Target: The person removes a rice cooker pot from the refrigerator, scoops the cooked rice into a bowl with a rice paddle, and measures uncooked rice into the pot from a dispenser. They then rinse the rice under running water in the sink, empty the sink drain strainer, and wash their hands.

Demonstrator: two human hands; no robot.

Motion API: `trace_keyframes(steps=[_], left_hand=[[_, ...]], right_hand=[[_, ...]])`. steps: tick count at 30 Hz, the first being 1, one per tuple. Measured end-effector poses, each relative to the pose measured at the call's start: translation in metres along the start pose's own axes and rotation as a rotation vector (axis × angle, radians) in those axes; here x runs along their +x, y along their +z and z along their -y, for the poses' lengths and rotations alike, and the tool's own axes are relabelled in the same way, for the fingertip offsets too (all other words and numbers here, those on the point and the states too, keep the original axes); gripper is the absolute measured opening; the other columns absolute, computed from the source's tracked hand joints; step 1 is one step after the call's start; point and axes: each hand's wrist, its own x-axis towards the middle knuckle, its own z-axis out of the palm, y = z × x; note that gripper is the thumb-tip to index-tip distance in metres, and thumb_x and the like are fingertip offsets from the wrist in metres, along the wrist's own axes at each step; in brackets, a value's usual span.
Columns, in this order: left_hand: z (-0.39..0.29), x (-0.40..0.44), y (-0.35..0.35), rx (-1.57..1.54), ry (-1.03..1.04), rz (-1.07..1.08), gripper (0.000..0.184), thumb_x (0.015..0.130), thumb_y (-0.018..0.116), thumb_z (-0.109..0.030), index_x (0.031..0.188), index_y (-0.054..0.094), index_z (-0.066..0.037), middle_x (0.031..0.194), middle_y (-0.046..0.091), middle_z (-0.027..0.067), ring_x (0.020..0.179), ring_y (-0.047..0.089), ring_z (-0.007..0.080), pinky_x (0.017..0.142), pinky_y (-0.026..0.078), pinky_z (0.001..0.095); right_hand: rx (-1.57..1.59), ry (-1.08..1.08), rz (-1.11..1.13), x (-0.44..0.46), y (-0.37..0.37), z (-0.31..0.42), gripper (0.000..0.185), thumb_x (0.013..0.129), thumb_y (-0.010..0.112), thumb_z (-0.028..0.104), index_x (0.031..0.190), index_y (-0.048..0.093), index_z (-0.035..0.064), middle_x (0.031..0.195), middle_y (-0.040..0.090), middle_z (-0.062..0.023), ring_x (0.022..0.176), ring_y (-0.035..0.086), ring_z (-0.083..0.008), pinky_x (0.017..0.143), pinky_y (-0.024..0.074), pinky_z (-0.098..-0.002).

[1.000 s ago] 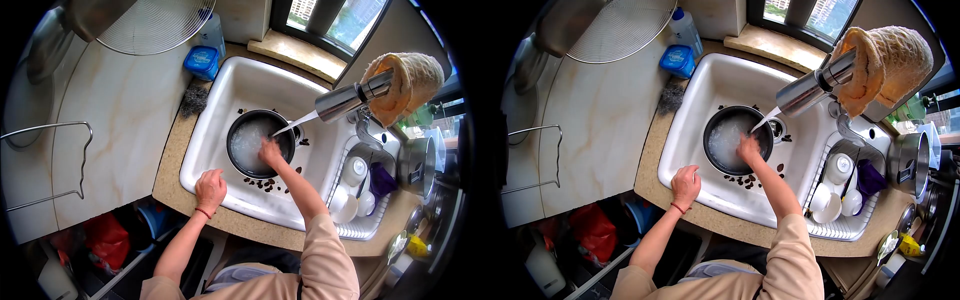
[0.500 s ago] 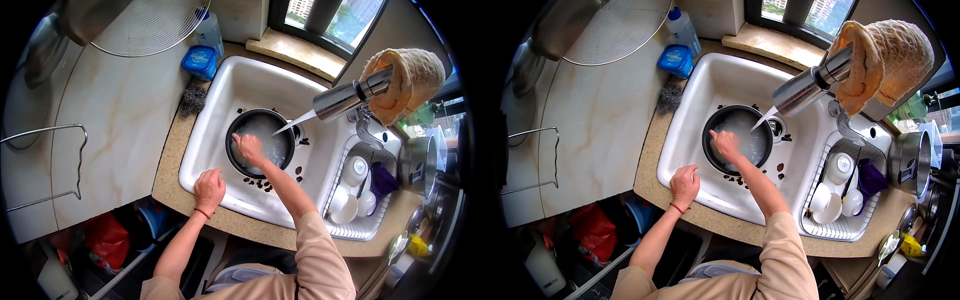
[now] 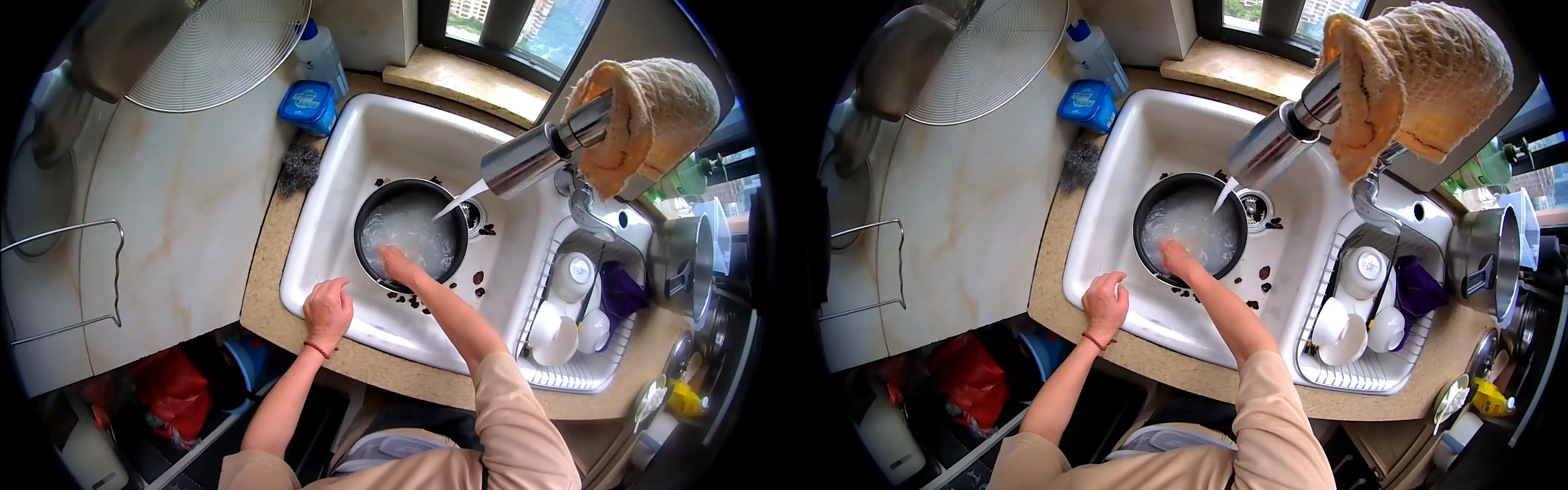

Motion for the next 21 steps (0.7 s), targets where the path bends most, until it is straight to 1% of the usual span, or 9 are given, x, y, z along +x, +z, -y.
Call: trace_keyframes(steps=[1,2,3,6,13,15,16,20,21], left_hand=[[0.000,0.000,0.001,0.000,0.002,-0.005,0.018,0.071,0.054,-0.004,0.086,0.064,-0.005,0.082,0.063,0.0109,0.080,0.059,0.0291,0.069,0.048,0.0399],[0.000,-0.001,0.001,-0.001,0.007,-0.007,0.018,0.071,0.054,-0.004,0.086,0.064,-0.005,0.082,0.063,0.0109,0.080,0.059,0.0291,0.069,0.048,0.0399],[0.001,-0.001,0.000,0.006,0.004,0.010,0.018,0.071,0.054,-0.004,0.086,0.064,-0.005,0.082,0.063,0.0111,0.080,0.059,0.0293,0.070,0.048,0.0399],[0.000,0.000,0.000,0.010,0.005,0.015,0.018,0.071,0.054,-0.004,0.087,0.064,-0.004,0.082,0.063,0.0116,0.080,0.059,0.0296,0.070,0.048,0.0400],[0.001,0.000,-0.001,0.000,0.009,0.028,0.018,0.072,0.054,-0.005,0.087,0.063,-0.003,0.082,0.063,0.0124,0.080,0.059,0.0299,0.071,0.048,0.0404],[0.001,-0.001,-0.001,0.001,0.007,0.029,0.017,0.072,0.054,-0.005,0.087,0.063,-0.003,0.082,0.063,0.0123,0.080,0.059,0.0300,0.071,0.048,0.0404],[0.002,-0.001,-0.001,0.001,0.010,0.032,0.017,0.072,0.054,-0.005,0.087,0.063,-0.004,0.082,0.063,0.0122,0.080,0.059,0.0300,0.070,0.048,0.0404],[-0.001,-0.001,-0.003,0.002,0.010,0.047,0.017,0.072,0.054,-0.006,0.086,0.063,-0.004,0.081,0.063,0.0119,0.080,0.059,0.0298,0.070,0.048,0.0404],[-0.002,-0.002,-0.004,-0.005,0.023,0.044,0.017,0.072,0.054,-0.006,0.086,0.064,-0.004,0.081,0.063,0.0117,0.080,0.059,0.0296,0.070,0.048,0.0405]], right_hand=[[0.210,0.097,-0.202,-0.003,0.001,0.002,0.018,0.077,0.050,0.010,0.074,0.065,0.0009,0.083,0.061,-0.0213,0.083,0.059,-0.0357,0.079,0.0458,-0.0446],[-0.041,-0.077,0.114,0.001,-0.005,-0.009,0.030,0.087,0.047,0.022,0.076,0.065,0.0000,0.084,0.063,-0.0231,0.082,0.060,-0.0387,0.078,0.0467,-0.0466],[-0.043,-0.077,0.111,0.002,-0.021,-0.001,0.030,0.087,0.047,0.022,0.076,0.065,0.0000,0.084,0.063,-0.0231,0.082,0.060,-0.0387,0.078,0.0467,-0.0466],[0.086,0.492,0.082,0.016,-0.071,0.019,0.061,0.092,0.040,0.051,0.080,0.066,-0.0033,0.086,0.064,-0.0263,0.078,0.064,-0.0400,0.070,0.0507,-0.0462],[-0.125,0.440,-0.069,0.016,-0.097,-0.017,0.051,0.083,0.053,0.050,0.094,0.068,0.0030,0.103,0.059,-0.0227,0.105,0.055,-0.0350,0.084,0.0475,-0.0463],[-0.114,0.401,-0.032,0.003,-0.076,-0.019,0.040,0.082,0.056,0.038,0.106,0.064,0.0061,0.110,0.054,-0.0201,0.115,0.047,-0.0339,0.089,0.0443,-0.0477],[-0.112,0.455,0.201,0.005,-0.056,-0.027,0.036,0.080,0.055,0.024,0.112,0.059,0.0067,0.106,0.058,-0.0212,0.108,0.052,-0.0372,0.090,0.0443,-0.0486],[-0.242,0.118,0.316,-0.001,0.012,-0.032,0.030,0.079,0.051,0.015,0.106,0.059,0.0040,0.102,0.060,-0.0248,0.101,0.056,-0.0398,0.090,0.0443,-0.0472],[-0.014,0.211,0.293,-0.004,-0.009,-0.013,0.027,0.080,0.048,0.014,0.102,0.059,0.0023,0.101,0.060,-0.0267,0.098,0.057,-0.0412,0.088,0.0447,-0.0472]])
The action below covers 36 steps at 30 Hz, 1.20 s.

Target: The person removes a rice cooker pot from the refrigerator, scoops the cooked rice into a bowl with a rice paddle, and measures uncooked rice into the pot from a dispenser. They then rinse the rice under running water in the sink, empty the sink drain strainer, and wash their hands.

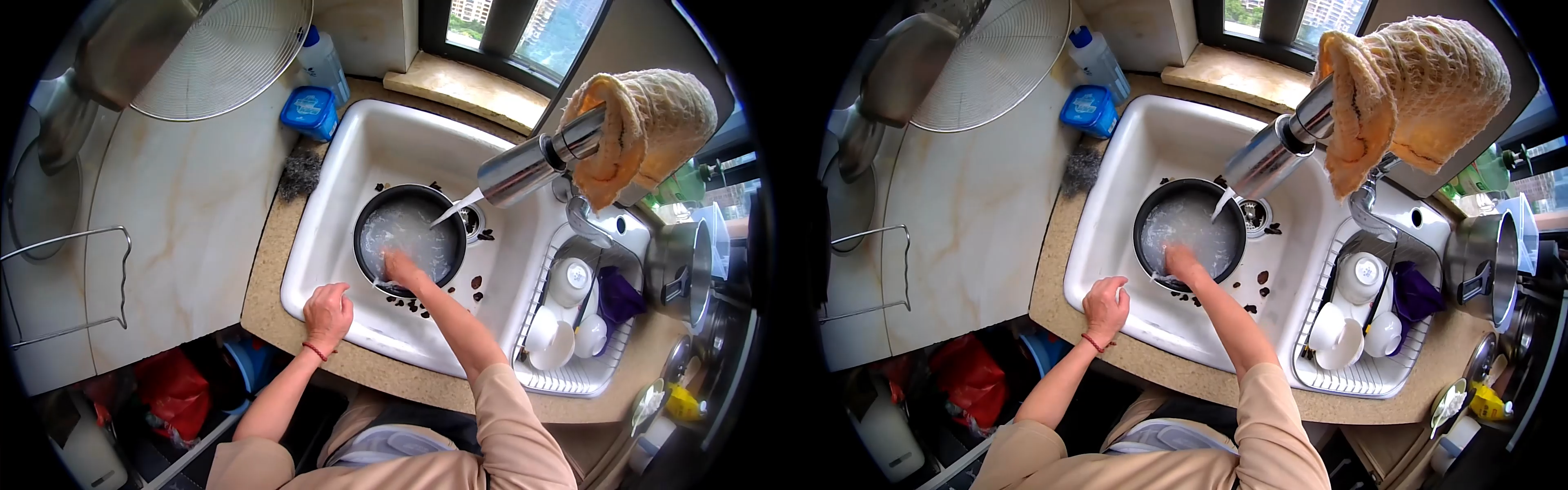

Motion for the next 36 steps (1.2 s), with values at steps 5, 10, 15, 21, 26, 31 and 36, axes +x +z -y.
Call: trace_keyframes(steps=[5,10,15,21,26,31,36], left_hand=[[0.001,0.003,-0.002,0.002,0.026,0.003,0.017,0.072,0.055,-0.006,0.086,0.064,-0.004,0.081,0.063,0.0112,0.079,0.059,0.0291,0.069,0.048,0.0405],[0.004,0.002,0.001,-0.009,0.045,-0.004,0.015,0.072,0.055,-0.006,0.084,0.064,-0.004,0.081,0.063,0.0106,0.079,0.059,0.0292,0.069,0.048,0.0401],[0.002,0.002,-0.003,-0.038,0.019,0.028,0.016,0.072,0.056,-0.006,0.086,0.064,-0.004,0.084,0.064,0.0112,0.082,0.059,0.0297,0.072,0.048,0.0399],[0.004,0.001,-0.003,-0.037,0.059,-0.001,0.016,0.072,0.056,-0.007,0.086,0.064,-0.006,0.084,0.063,0.0089,0.082,0.059,0.0278,0.068,0.048,0.0399],[0.004,0.000,-0.003,-0.067,0.078,-0.013,0.018,0.072,0.056,-0.007,0.088,0.064,-0.007,0.084,0.063,0.0082,0.082,0.059,0.0274,0.068,0.047,0.0401],[0.002,0.000,-0.005,-0.042,0.071,0.001,0.019,0.072,0.055,-0.007,0.088,0.065,-0.007,0.083,0.063,0.0083,0.083,0.058,0.0274,0.069,0.047,0.0399],[0.005,-0.002,-0.001,-0.015,0.054,-0.006,0.020,0.072,0.055,-0.007,0.090,0.064,-0.006,0.084,0.062,0.0095,0.083,0.058,0.0286,0.070,0.048,0.0405]], right_hand=[[0.306,0.071,-0.134,-0.005,-0.003,0.012,0.028,0.088,0.039,0.016,0.089,0.059,-0.0026,0.095,0.060,-0.0300,0.092,0.058,-0.0439,0.080,0.0459,-0.0489],[0.291,0.452,-0.169,-0.014,-0.097,0.043,0.041,0.088,0.048,0.035,0.084,0.063,-0.0032,0.098,0.060,-0.0289,0.094,0.058,-0.0432,0.081,0.0456,-0.0474],[-0.004,0.419,-0.343,-0.012,-0.088,0.006,0.039,0.085,0.052,0.037,0.095,0.065,0.0013,0.101,0.060,-0.0214,0.097,0.057,-0.0368,0.078,0.0458,-0.0469],[-0.440,0.273,-0.146,-0.033,-0.071,0.027,0.026,0.077,0.058,0.020,0.100,0.062,0.0091,0.111,0.049,-0.0122,0.105,0.049,-0.0303,0.073,0.0490,-0.0469],[-0.363,0.186,-0.545,-0.044,-0.087,0.038,0.017,0.083,0.057,0.024,0.078,0.059,0.0075,0.093,0.059,-0.0138,0.079,0.062,-0.0280,0.060,0.0515,-0.0355],[-0.318,0.227,-0.313,-0.070,-0.107,0.052,0.026,0.073,0.070,0.036,0.068,0.068,0.0104,0.082,0.065,-0.0100,0.083,0.063,-0.0252,0.069,0.0467,-0.0437],[-0.187,0.015,-0.768,-0.117,-0.148,0.038,0.028,0.062,0.077,0.023,0.083,0.064,0.0094,0.093,0.057,-0.0051,0.098,0.053,-0.0256,0.092,0.0346,-0.0547]])
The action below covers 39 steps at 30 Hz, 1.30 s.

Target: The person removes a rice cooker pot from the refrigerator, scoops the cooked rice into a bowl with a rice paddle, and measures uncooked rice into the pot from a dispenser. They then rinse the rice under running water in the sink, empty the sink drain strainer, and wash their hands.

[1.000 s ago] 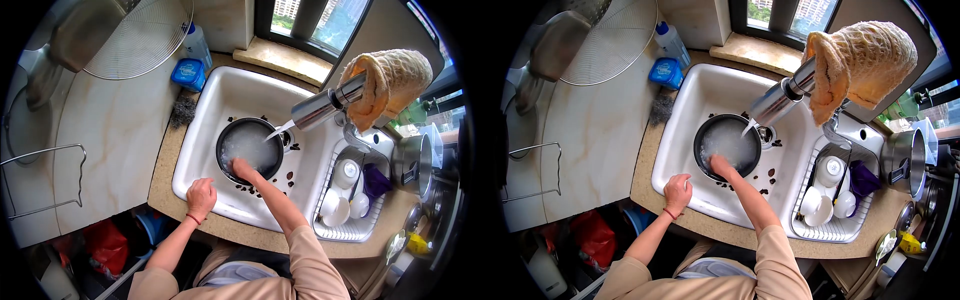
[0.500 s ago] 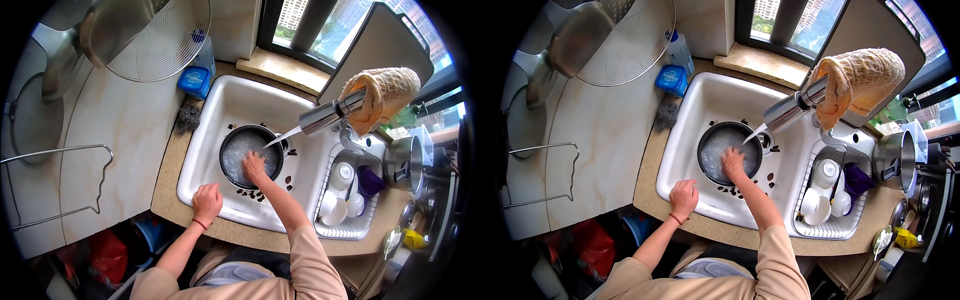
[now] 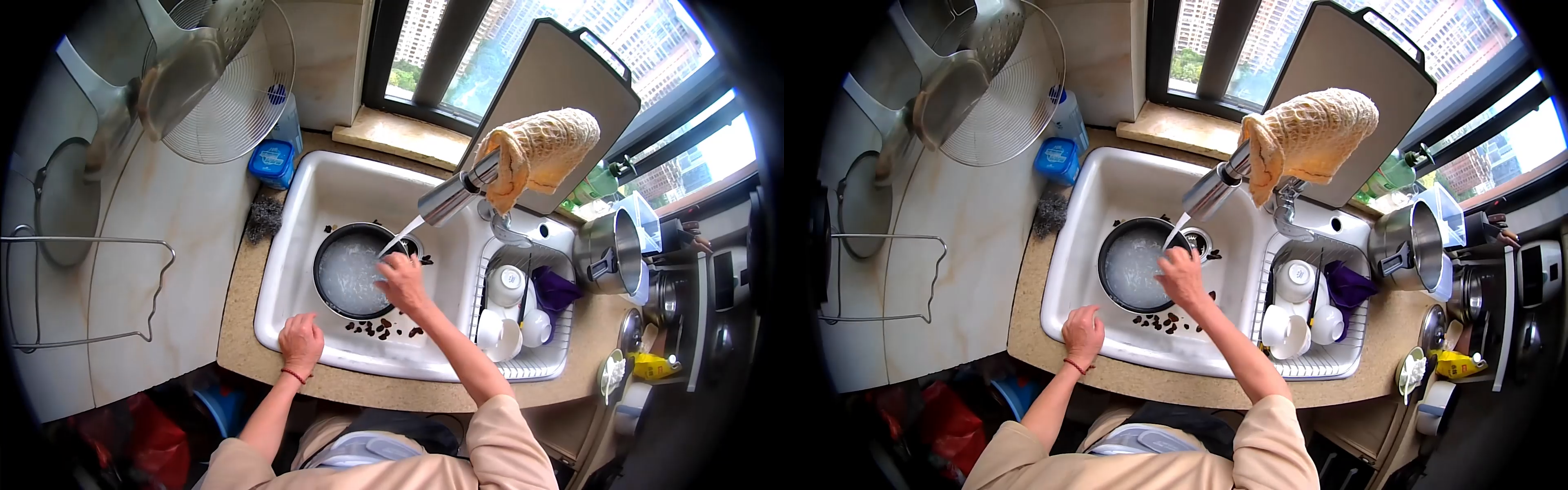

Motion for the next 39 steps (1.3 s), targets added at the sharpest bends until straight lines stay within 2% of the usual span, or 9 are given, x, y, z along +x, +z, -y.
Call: trace_keyframes(steps=[6,8,14,17,19,22,25,31,39], left_hand=[[0.008,0.002,0.007,-0.026,-0.095,0.078,0.043,0.073,0.059,-0.011,0.115,0.051,-0.006,0.105,0.057,0.0133,0.097,0.054,0.0316,0.079,0.046,0.0426],[0.015,0.012,0.014,-0.053,-0.167,0.165,0.052,0.075,0.062,-0.015,0.121,0.044,-0.003,0.113,0.053,0.0162,0.104,0.052,0.0328,0.085,0.044,0.0421],[0.037,0.066,0.079,-0.393,-0.334,0.146,0.064,0.073,0.068,-0.024,0.121,0.038,0.004,0.116,0.052,0.0247,0.108,0.050,0.0362,0.091,0.042,0.0409],[0.041,0.082,0.102,-0.485,-0.445,0.265,0.063,0.070,0.071,-0.021,0.120,0.039,0.002,0.103,0.057,0.0224,0.090,0.060,0.0302,0.073,0.050,0.0403],[0.041,0.087,0.111,-0.243,-0.185,0.026,0.055,0.070,0.066,-0.011,0.117,0.040,0.000,0.094,0.059,0.0199,0.073,0.062,0.0292,0.056,0.052,0.0386],[0.031,0.100,0.100,-0.384,-0.459,0.228,0.046,0.068,0.055,0.001,0.112,0.041,0.003,0.097,0.059,0.0268,0.091,0.057,0.0423,0.082,0.047,0.0446],[-0.002,0.105,0.070,-0.503,-0.582,0.269,0.043,0.066,0.049,0.005,0.108,0.045,0.000,0.090,0.061,0.0250,0.081,0.059,0.0427,0.075,0.048,0.0443],[0.008,0.118,0.085,-0.331,-0.188,0.060,0.043,0.064,0.049,0.006,0.106,0.054,0.000,0.083,0.063,0.0204,0.073,0.060,0.0395,0.067,0.048,0.0433],[-0.037,0.137,0.044,-0.172,0.028,0.163,0.057,0.065,0.047,0.008,0.121,0.053,-0.005,0.086,0.064,0.0240,0.081,0.063,0.0378,0.072,0.050,0.0442]], right_hand=[[-0.636,0.027,-0.494,0.032,-0.157,-0.082,0.019,0.078,0.066,0.023,0.069,0.056,0.0106,0.081,0.053,-0.0055,0.082,0.054,-0.0232,0.098,0.0327,-0.0484],[-0.841,0.130,-0.393,0.037,-0.173,-0.122,0.024,0.079,0.063,0.029,0.065,0.057,0.0109,0.067,0.057,-0.0059,0.071,0.056,-0.0242,0.075,0.0420,-0.0385],[-0.761,0.200,-0.408,0.042,-0.174,-0.139,0.031,0.081,0.060,0.032,0.059,0.056,0.0114,0.059,0.057,-0.0064,0.057,0.057,-0.0250,0.063,0.0404,-0.0367],[-0.757,0.206,-0.417,0.041,-0.171,-0.140,0.031,0.081,0.061,0.032,0.058,0.056,0.0114,0.058,0.057,-0.0063,0.056,0.057,-0.0248,0.062,0.0404,-0.0362],[-0.754,0.221,-0.415,0.042,-0.171,-0.140,0.031,0.080,0.061,0.032,0.058,0.056,0.0114,0.057,0.057,-0.0062,0.056,0.057,-0.0246,0.062,0.0403,-0.0360],[-0.758,0.235,-0.429,0.041,-0.171,-0.142,0.029,0.079,0.061,0.031,0.058,0.056,0.0115,0.056,0.057,-0.0058,0.054,0.056,-0.0241,0.061,0.0401,-0.0354],[-0.744,0.203,-0.441,0.040,-0.171,-0.143,0.027,0.078,0.062,0.029,0.058,0.056,0.0115,0.056,0.056,-0.0050,0.052,0.056,-0.0234,0.058,0.0394,-0.0349],[-0.736,0.186,-0.456,0.040,-0.170,-0.146,0.026,0.077,0.062,0.028,0.058,0.056,0.0115,0.055,0.056,-0.0047,0.050,0.054,-0.0233,0.057,0.0391,-0.0344],[-0.734,0.176,-0.464,0.039,-0.171,-0.146,0.025,0.076,0.063,0.028,0.058,0.056,0.0126,0.054,0.057,-0.0032,0.050,0.054,-0.0216,0.057,0.0392,-0.0339]])
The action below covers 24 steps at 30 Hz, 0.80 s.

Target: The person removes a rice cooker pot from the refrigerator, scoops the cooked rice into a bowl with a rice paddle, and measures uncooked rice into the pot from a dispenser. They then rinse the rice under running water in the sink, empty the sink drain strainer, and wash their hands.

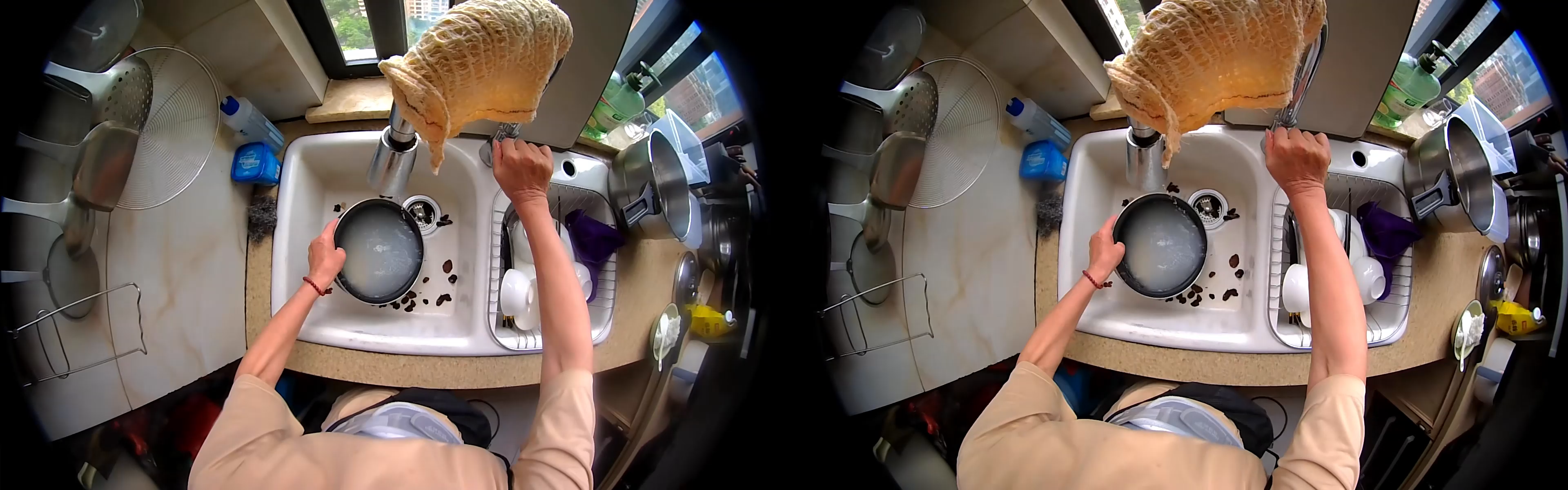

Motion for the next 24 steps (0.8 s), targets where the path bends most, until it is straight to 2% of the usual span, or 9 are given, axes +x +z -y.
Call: trace_keyframes(steps=[10,24], left_hand=[[-0.029,-0.011,-0.018,0.132,0.045,0.109,0.058,0.065,0.048,0.008,0.121,0.052,-0.007,0.076,0.062,0.0236,0.070,0.061,0.0404,0.067,0.049,0.0472],[-0.044,-0.008,-0.016,0.177,0.189,0.128,0.059,0.065,0.047,0.009,0.120,0.053,-0.012,0.075,0.062,0.0211,0.067,0.060,0.0394,0.061,0.048,0.0472]], right_hand=[[0.028,0.019,-0.015,-0.002,0.003,-0.001,0.026,0.076,0.064,0.028,0.056,0.054,0.0140,0.054,0.056,-0.0020,0.052,0.056,-0.0196,0.056,0.0381,-0.0338],[0.043,0.023,-0.018,-0.003,0.005,-0.002,0.026,0.078,0.062,0.027,0.057,0.054,0.0137,0.054,0.055,-0.0023,0.052,0.056,-0.0202,0.057,0.0396,-0.0335]])
